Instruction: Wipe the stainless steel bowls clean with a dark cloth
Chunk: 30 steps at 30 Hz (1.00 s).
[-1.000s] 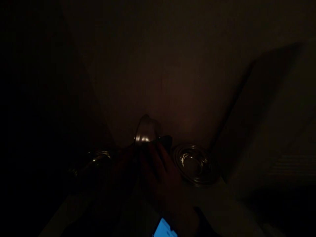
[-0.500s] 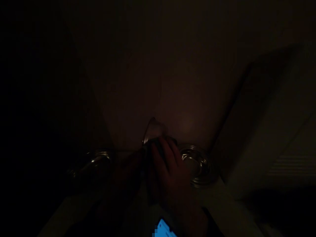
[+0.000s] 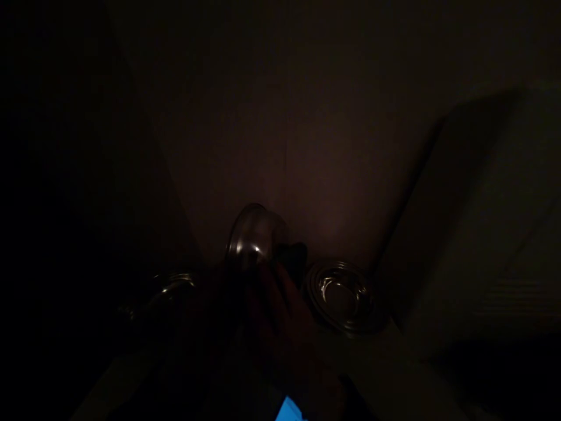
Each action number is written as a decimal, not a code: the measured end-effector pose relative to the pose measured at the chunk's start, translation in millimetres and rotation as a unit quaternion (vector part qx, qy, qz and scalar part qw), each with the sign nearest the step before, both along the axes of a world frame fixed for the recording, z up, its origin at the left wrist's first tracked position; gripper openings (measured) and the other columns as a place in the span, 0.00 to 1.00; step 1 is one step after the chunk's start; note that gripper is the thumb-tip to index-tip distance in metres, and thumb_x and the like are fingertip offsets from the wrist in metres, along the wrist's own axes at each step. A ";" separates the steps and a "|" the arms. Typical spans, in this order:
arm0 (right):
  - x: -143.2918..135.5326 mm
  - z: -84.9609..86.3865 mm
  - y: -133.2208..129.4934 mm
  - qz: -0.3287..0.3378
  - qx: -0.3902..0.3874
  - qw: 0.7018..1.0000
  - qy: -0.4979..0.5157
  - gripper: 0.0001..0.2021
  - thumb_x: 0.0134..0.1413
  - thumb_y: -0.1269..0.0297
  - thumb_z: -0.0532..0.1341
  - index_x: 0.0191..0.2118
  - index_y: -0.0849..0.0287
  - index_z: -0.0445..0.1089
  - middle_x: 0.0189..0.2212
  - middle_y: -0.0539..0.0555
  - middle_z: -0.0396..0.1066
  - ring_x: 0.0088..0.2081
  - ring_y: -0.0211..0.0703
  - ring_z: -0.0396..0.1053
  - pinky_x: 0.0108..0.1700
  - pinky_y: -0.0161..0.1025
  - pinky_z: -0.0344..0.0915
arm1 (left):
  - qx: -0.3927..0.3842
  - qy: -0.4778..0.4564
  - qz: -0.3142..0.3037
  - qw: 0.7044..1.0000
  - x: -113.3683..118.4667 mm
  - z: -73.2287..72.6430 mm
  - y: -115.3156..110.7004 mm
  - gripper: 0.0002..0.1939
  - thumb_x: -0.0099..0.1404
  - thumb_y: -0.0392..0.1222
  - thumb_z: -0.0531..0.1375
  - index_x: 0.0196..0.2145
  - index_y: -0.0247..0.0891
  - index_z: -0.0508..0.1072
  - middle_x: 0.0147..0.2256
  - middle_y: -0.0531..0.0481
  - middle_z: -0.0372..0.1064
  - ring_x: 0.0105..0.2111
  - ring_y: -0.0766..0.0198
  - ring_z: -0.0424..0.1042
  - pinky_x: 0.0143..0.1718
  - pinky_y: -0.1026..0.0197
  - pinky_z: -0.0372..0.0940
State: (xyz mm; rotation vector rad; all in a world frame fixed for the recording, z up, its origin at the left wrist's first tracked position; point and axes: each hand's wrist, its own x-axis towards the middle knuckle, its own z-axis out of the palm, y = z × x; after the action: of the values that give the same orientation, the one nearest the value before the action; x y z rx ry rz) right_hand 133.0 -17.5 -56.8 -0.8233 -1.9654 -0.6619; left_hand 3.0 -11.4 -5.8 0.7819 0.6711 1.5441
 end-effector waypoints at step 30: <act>2.4 15.4 -2.9 -0.013 -0.025 1.000 -0.003 0.26 0.62 0.69 0.55 0.64 0.67 0.55 0.67 0.72 0.46 0.66 0.68 0.46 0.53 0.64 0.68 | 0.012 -0.001 -0.017 1.000 7.7 -6.2 -0.8 0.15 0.60 0.48 0.65 0.42 0.37 0.78 0.43 0.43 0.77 0.47 0.54 0.75 0.48 0.54 0.71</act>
State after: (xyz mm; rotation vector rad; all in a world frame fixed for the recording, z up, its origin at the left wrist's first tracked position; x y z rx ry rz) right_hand 135.4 -20.4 -41.4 -0.8806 -1.9877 -0.6332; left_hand 10.7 -12.2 -12.0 0.8051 0.6358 1.5251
